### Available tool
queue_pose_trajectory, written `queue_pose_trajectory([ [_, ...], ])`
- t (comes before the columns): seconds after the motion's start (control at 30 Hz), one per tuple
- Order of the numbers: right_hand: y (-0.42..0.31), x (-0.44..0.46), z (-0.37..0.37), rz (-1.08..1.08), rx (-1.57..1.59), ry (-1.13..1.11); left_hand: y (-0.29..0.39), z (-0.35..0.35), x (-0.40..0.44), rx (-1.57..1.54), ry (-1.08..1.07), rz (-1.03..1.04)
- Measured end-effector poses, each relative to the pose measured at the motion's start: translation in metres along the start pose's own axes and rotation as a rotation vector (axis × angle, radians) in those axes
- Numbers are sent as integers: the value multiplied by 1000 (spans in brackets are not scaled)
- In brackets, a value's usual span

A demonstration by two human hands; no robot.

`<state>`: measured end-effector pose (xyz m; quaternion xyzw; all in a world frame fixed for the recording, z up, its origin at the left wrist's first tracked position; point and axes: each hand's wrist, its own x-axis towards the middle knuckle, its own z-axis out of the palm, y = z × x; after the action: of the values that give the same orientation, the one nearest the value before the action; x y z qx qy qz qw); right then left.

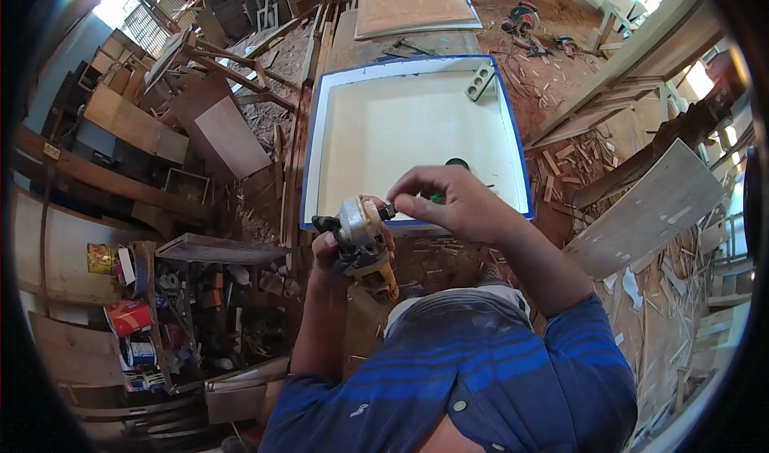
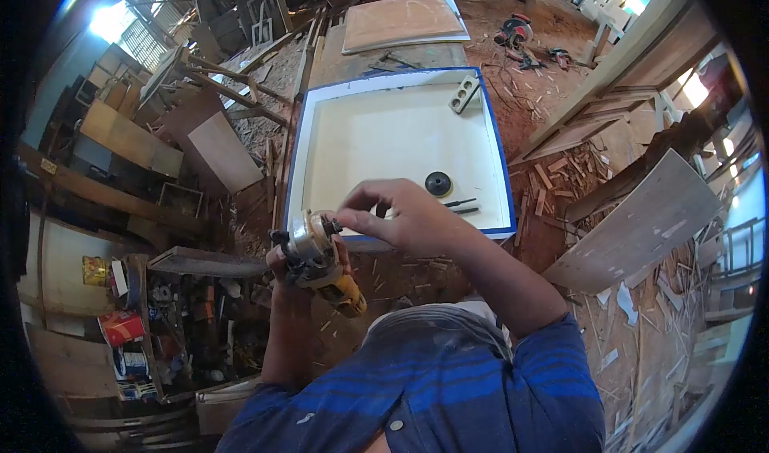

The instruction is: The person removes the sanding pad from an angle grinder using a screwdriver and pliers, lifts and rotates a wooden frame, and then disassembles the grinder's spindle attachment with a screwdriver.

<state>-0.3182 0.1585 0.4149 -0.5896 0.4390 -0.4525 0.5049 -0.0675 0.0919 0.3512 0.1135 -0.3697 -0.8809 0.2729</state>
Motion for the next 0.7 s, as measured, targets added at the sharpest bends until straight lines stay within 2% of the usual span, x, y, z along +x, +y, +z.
queue_pose_trajectory([
  [0.03, -3, 1, 1, 123, -40, -55, 0, 2, -1, -1, 19, -3],
  [0.07, -9, 1, 3, 154, -71, -113, 0, 1, -1, 7, 0, 3],
  [0.17, 7, 5, 13, -334, 192, 64, 1, -3, 1, 13, -39, 10],
  [0.23, 2, 3, 17, -307, 219, 147, 5, -2, 1, -7, -47, -5],
  [0.27, 0, 3, 16, -222, 182, 132, 5, -3, 1, -14, -44, 3],
  [0.3, -3, 3, 16, -139, 144, 115, 4, -5, 0, -20, -41, 5],
  [0.37, -8, 6, 12, 172, -30, -29, 6, -7, -1, -20, -42, 10],
  [0.4, -11, 5, 14, 154, -65, -53, 7, -8, -1, -14, -45, 15],
  [0.5, 3, 13, 27, -407, 256, 128, 11, -10, -7, -28, -1, 11],
  [0.57, -4, 15, 32, -231, 241, 147, 13, -15, -12, -34, 11, 16],
  [0.63, -22, 15, 36, 135, 144, 76, 17, -24, -12, -19, -22, 33],
  [0.7, -12, 18, 42, -116, 164, 78, 22, -28, -15, -12, -23, 20],
])
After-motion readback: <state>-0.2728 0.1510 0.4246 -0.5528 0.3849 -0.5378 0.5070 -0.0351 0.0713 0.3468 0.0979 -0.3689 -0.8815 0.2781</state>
